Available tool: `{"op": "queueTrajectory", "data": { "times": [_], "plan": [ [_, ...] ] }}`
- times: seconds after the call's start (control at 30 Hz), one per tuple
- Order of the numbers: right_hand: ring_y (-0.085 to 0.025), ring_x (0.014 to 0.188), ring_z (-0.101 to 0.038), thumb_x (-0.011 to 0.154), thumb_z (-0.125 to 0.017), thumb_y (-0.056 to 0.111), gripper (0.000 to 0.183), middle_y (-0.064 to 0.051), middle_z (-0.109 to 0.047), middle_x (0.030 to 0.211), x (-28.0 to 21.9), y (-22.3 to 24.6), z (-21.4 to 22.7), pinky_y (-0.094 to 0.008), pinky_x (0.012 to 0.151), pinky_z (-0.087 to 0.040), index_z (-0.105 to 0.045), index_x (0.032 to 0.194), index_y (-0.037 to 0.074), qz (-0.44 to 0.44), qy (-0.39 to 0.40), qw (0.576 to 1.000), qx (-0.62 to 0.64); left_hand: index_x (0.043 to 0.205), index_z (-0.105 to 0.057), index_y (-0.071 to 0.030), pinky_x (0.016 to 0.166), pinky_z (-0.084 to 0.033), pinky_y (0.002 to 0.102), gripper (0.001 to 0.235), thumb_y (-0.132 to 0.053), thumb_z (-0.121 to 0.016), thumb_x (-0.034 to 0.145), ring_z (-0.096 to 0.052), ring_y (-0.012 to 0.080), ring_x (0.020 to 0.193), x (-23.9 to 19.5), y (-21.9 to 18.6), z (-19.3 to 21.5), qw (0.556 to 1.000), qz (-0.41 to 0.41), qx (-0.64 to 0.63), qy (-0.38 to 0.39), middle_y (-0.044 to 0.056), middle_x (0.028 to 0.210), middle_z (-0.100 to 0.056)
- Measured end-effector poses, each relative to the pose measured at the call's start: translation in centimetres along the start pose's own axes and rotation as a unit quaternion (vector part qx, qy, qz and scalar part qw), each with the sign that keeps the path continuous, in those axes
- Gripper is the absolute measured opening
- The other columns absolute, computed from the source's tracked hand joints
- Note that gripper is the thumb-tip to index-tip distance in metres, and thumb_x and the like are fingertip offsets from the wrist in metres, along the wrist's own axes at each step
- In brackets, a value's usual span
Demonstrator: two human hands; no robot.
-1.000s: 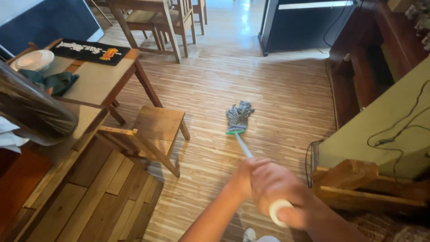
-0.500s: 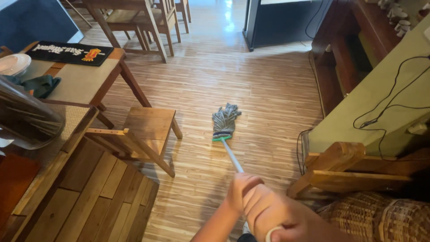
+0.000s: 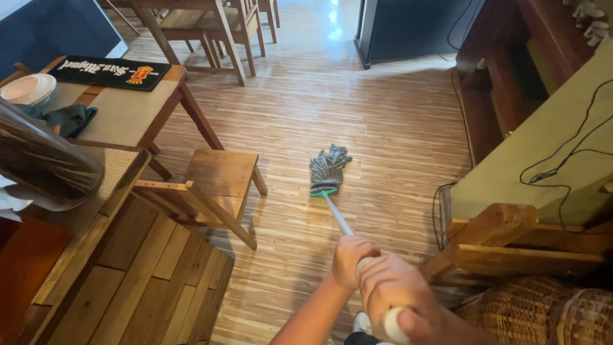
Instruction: Mopping the wooden-style tiled floor in a restaurant area.
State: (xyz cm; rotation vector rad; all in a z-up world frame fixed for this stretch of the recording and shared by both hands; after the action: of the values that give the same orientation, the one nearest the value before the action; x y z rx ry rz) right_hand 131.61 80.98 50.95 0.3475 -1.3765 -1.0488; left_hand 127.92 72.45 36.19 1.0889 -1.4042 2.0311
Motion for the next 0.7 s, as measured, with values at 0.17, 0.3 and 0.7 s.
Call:
{"op": "queueTrajectory", "data": {
  "times": [0.17,0.3,0.7],
  "plan": [
    [-0.029,0.071,-0.065,0.112,-0.036,0.048,0.056,-0.008,-0.066,0.078,-0.7,-2.0,-0.6,-0.041,0.077,-0.050,-0.060,0.079,0.009,0.010,0.036,0.999,-0.024,0.076,-0.060,-0.009,0.061,-0.049,0.044,0.028,-0.029,-0.075,0.087,-0.065,0.0335,0.066,-1.6,2.5,-0.5,0.999,0.020,0.015,0.035,0.012,0.071,-0.062],
    [-0.029,0.068,-0.064,0.110,-0.037,0.048,0.056,-0.009,-0.066,0.075,-0.1,-4.1,0.3,-0.041,0.075,-0.051,-0.060,0.077,0.009,0.020,0.020,0.999,-0.041,0.078,-0.058,-0.008,0.061,-0.049,0.044,0.028,-0.030,-0.073,0.087,-0.064,0.0338,0.067,-1.0,4.8,0.2,0.999,0.028,0.021,0.018,0.012,0.071,-0.061],
    [-0.028,0.060,-0.063,0.107,-0.041,0.049,0.056,-0.008,-0.063,0.069,5.6,-9.8,6.5,-0.040,0.067,-0.050,-0.059,0.074,0.007,0.034,-0.025,0.999,-0.020,0.079,-0.057,-0.012,0.063,-0.047,0.044,0.024,-0.029,-0.072,0.085,-0.063,0.0331,0.068,3.9,13.5,1.9,0.999,0.022,0.040,0.006,0.010,0.071,-0.061]
  ]
}}
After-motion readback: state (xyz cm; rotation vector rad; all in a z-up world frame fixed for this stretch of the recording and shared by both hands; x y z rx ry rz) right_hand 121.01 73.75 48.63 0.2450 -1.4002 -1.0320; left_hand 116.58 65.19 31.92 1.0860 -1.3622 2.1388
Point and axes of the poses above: each hand's wrist, its own x-axis towards the middle knuckle, its own z-axis out of the back of the hand, y = z × x, the point moved 9 cm from there along x, towards the middle knuckle
